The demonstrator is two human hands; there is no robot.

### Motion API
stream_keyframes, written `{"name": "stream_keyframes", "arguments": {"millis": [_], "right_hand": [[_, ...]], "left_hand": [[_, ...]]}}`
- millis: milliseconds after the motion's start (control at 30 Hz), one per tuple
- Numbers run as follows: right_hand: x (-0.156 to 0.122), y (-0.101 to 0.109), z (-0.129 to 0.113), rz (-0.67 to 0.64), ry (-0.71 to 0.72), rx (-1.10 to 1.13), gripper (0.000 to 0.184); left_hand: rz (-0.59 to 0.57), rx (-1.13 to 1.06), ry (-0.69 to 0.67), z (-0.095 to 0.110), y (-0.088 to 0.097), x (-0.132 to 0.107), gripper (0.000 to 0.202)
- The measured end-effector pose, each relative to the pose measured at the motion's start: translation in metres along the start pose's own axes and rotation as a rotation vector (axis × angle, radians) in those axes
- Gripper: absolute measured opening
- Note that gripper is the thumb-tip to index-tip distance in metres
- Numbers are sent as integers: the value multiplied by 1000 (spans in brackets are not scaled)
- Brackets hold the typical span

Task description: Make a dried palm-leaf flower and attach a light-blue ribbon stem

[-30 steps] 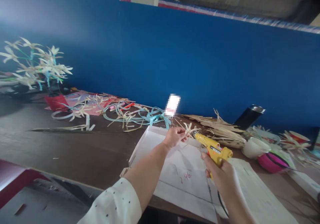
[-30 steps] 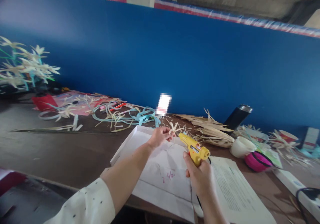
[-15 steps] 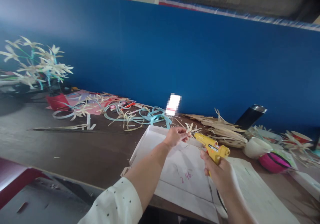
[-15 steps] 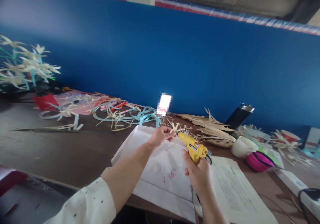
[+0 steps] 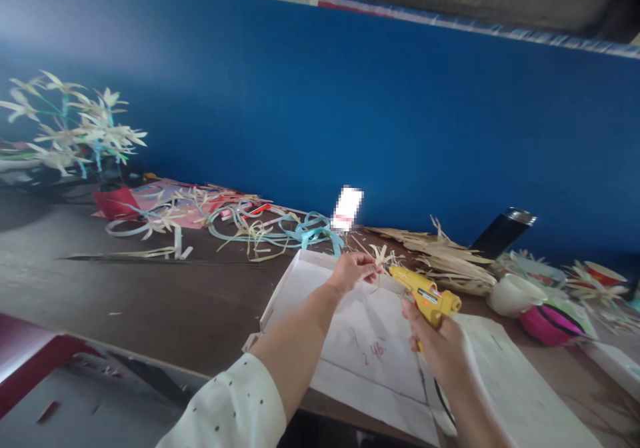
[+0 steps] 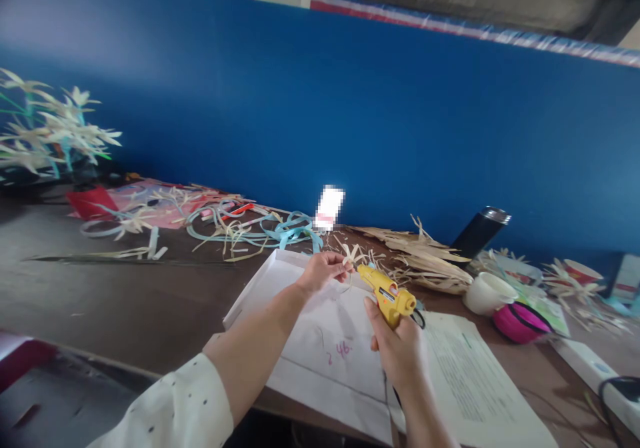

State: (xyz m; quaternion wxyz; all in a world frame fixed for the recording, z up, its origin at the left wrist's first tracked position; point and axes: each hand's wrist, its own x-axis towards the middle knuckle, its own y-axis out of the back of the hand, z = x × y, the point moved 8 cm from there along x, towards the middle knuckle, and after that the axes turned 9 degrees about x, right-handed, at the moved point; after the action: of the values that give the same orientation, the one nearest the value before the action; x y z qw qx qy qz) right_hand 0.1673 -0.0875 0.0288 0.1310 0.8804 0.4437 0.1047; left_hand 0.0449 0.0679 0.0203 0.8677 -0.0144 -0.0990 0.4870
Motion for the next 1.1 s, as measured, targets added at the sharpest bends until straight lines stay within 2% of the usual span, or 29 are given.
{"name": "stream_keyframes", "arguments": {"millis": [367,767,1100], "right_hand": [[-4,-1,-4,8,-5,27,50],[-13,-1,-21,45,62,18,46],[-6,-2,-7,8,1,23,49]], "left_hand": [[7,-22,10,-4,0,2,37],[11,16,24,5,0,-4,32],[4,26,26,5,0,-4,39]]}}
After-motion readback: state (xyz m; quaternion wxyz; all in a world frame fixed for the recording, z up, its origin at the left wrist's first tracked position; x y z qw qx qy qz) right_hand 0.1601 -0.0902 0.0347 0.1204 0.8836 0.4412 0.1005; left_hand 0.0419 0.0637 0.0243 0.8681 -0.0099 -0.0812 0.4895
